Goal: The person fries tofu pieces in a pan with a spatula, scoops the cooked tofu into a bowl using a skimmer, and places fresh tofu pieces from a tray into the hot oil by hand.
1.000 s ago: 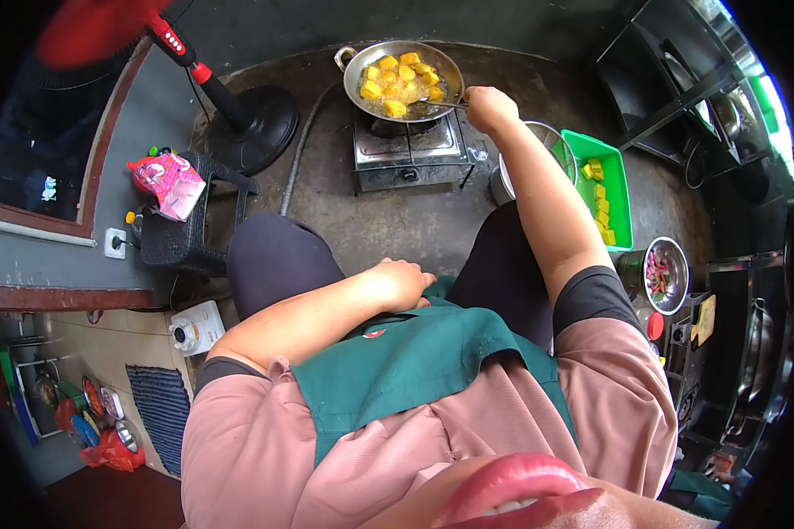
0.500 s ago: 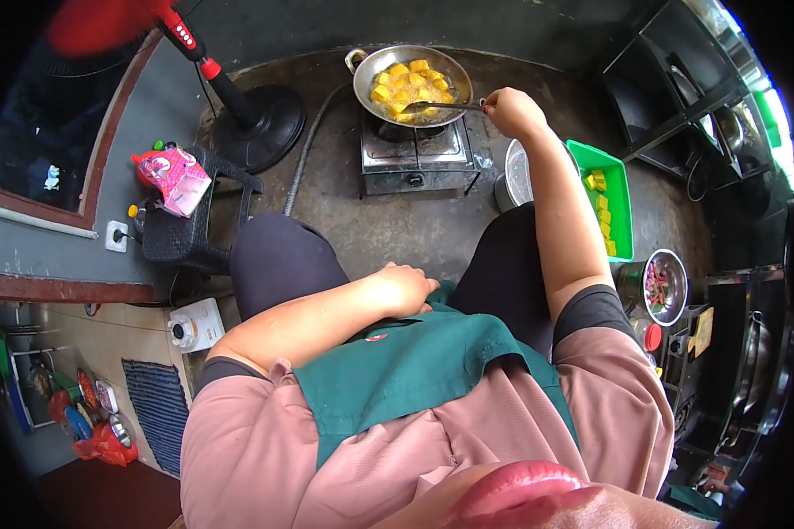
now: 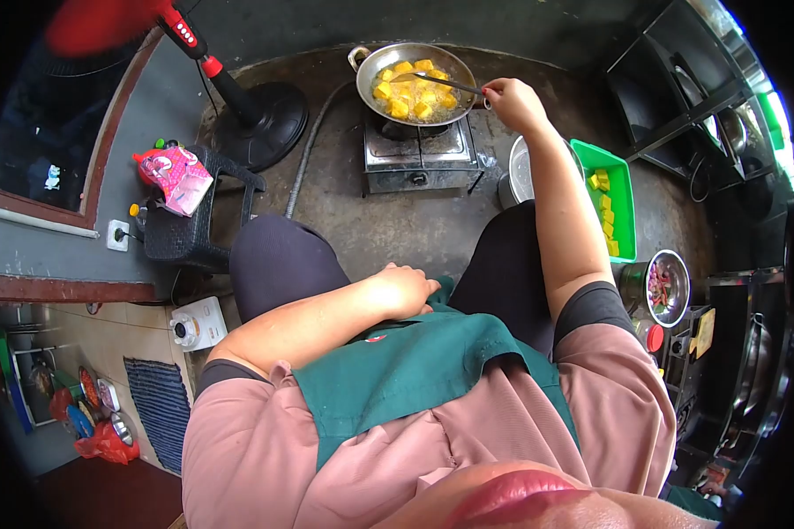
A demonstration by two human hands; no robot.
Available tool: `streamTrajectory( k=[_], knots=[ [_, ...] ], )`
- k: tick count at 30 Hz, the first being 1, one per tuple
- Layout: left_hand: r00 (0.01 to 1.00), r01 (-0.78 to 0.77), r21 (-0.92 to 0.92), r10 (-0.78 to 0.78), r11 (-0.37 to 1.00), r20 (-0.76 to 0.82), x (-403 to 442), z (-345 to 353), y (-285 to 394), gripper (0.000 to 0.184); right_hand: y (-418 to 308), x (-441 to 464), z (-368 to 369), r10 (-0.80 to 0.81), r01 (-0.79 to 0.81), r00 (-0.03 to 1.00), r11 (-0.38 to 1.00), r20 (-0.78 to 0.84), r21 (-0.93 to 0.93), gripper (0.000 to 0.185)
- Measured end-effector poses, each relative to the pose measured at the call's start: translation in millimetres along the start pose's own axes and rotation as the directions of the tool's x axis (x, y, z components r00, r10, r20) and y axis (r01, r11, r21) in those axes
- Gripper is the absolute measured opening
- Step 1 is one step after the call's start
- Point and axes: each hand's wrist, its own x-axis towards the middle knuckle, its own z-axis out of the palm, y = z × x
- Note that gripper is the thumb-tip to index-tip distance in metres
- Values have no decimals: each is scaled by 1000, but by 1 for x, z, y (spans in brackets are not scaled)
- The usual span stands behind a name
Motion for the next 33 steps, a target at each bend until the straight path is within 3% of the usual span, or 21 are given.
streamTrajectory(
  k=[8,15,29,33],
  knots=[
    [999,3,8,-3,1000,33,6,-2,1,55,-22,1,43,-106,111,993,991,57,-81,19],
    [1000,3,4,-4,1000,30,7,-2,0,55,-21,-1,37,-164,180,980,971,108,-157,24],
    [999,-3,12,2,1000,32,8,-2,2,56,-16,-12,-1,-132,123,991,976,-37,-182,21],
    [1000,-5,5,5,1000,27,10,-2,3,56,-18,-14,1,-135,130,990,985,-42,-110,20]
  ],
)
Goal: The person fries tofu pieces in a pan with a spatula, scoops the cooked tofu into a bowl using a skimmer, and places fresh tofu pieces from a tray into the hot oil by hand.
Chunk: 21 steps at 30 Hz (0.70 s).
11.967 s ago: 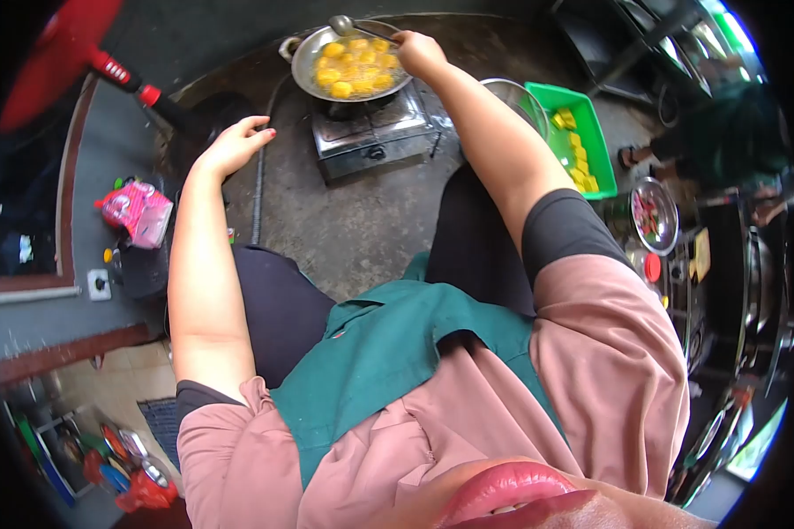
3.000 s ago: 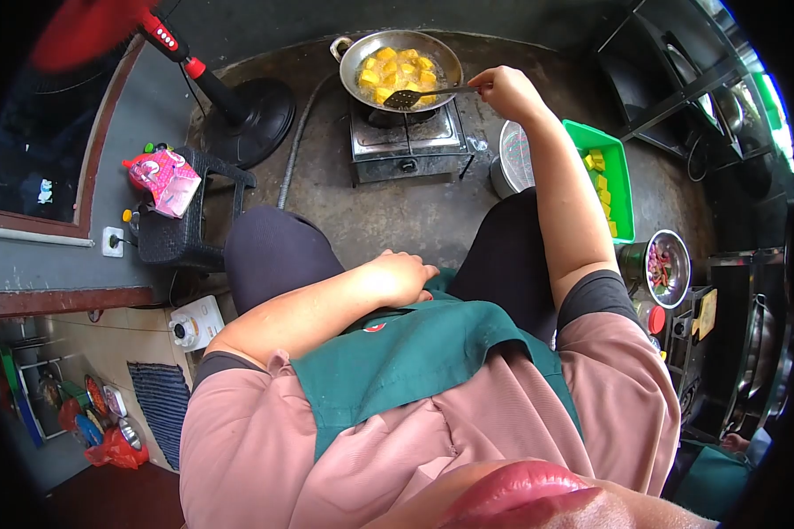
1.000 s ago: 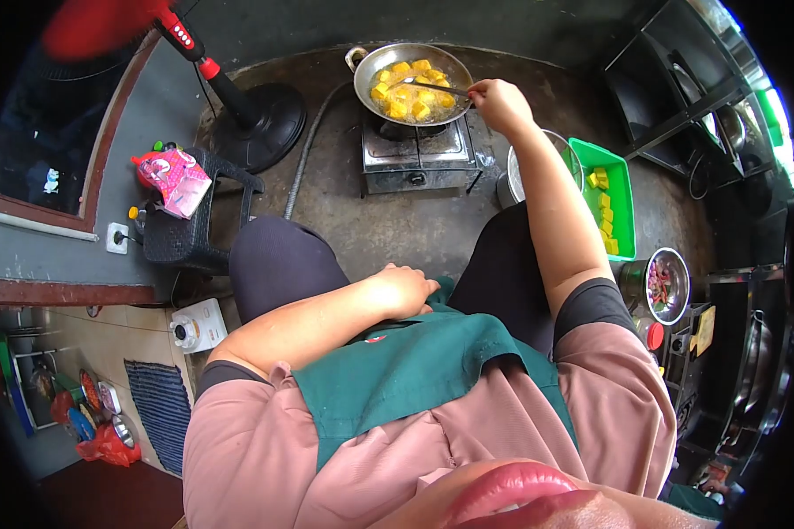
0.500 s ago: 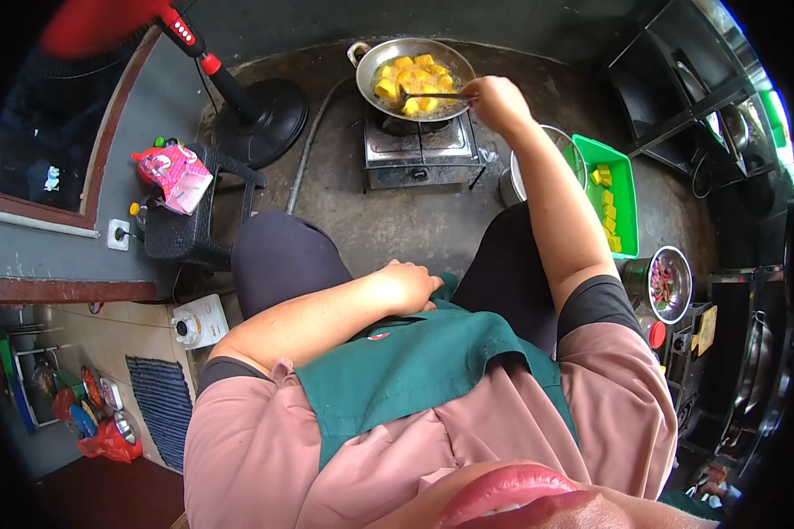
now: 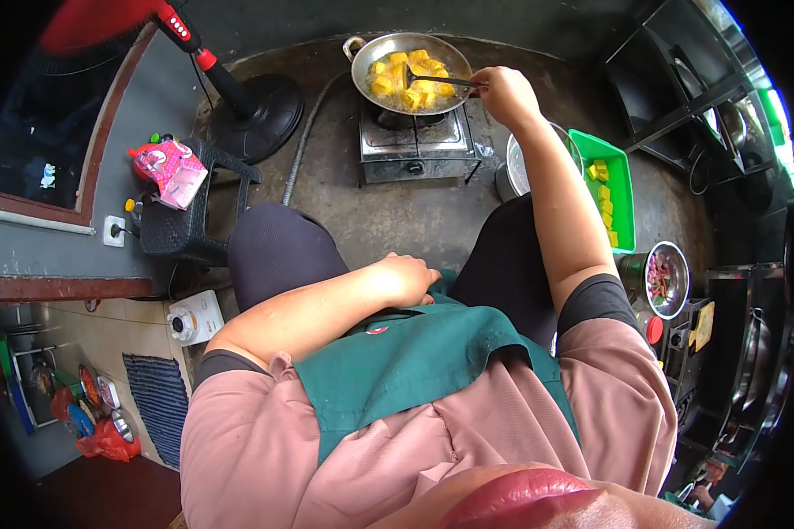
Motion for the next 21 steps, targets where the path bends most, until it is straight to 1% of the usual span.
streamTrajectory(
  k=[2,5,8,11,14,16,17,20,21],
  knots=[
    [1000,4,-1,-4,1000,0,2,1,-1,56,-1,1,2,-6,6,1000,999,5,38,20],
    [1000,3,2,-3,1000,6,2,0,-1,57,-5,2,11,-51,51,998,999,29,-8,20],
    [1000,9,3,-9,1000,17,4,0,-1,57,-10,1,21,-71,79,993,993,95,-89,23],
    [1000,12,-5,-12,1000,23,5,0,-1,57,-10,2,32,-121,132,989,980,82,-145,23],
    [1000,11,6,-11,1000,23,4,0,-1,57,-10,4,28,-63,97,983,975,170,-200,22],
    [1000,14,3,-14,1000,23,4,1,-2,57,-8,7,18,-32,87,979,959,202,-271,21],
    [1000,16,1,-16,1000,22,3,1,-2,57,-7,8,14,-5,57,984,956,176,-289,20],
    [1000,7,-3,-7,1000,4,-1,0,-2,57,-4,3,-4,62,-17,984,966,167,-257,20],
    [1000,4,-3,-4,1000,-2,-2,0,-3,57,-1,-1,-12,27,16,986,968,164,-251,22]
  ],
)
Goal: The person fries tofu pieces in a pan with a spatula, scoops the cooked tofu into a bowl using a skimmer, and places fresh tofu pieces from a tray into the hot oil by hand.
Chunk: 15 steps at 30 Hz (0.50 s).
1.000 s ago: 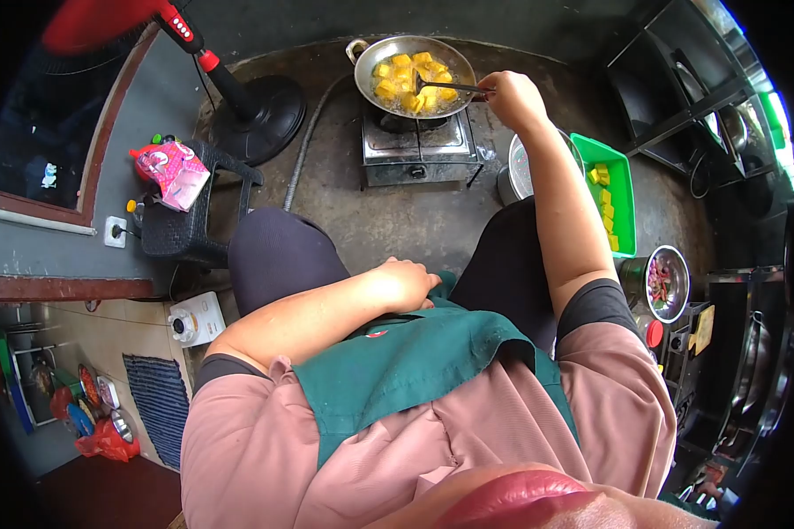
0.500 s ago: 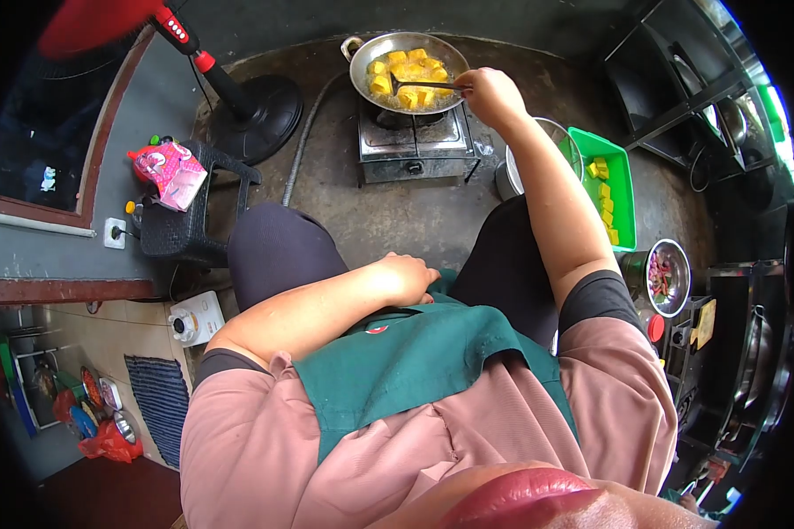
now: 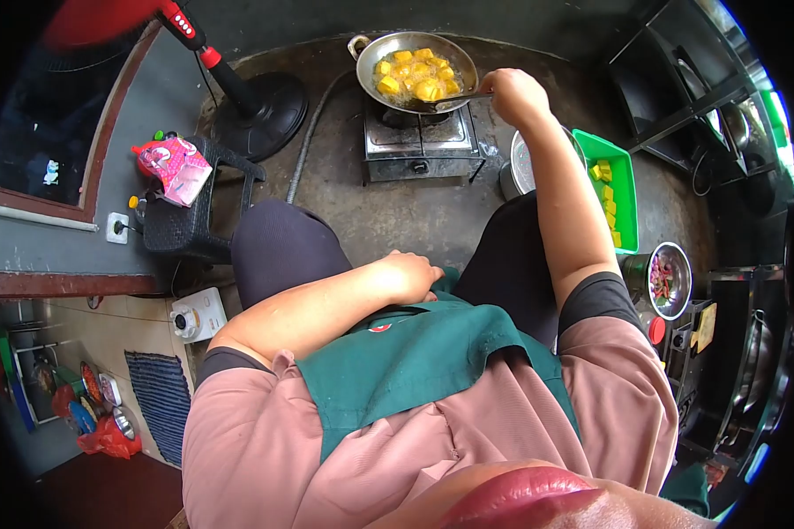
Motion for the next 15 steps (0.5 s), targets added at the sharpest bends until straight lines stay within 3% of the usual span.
streamTrajectory(
  k=[8,15],
  knots=[
    [1000,-20,-8,20,1000,-15,-1,1,0,57,18,-12,-21,65,-69,997,984,29,165,24],
    [1000,-27,-14,27,1000,-15,-1,-1,1,56,28,-2,-7,135,-111,989,954,-66,279,20]
  ],
)
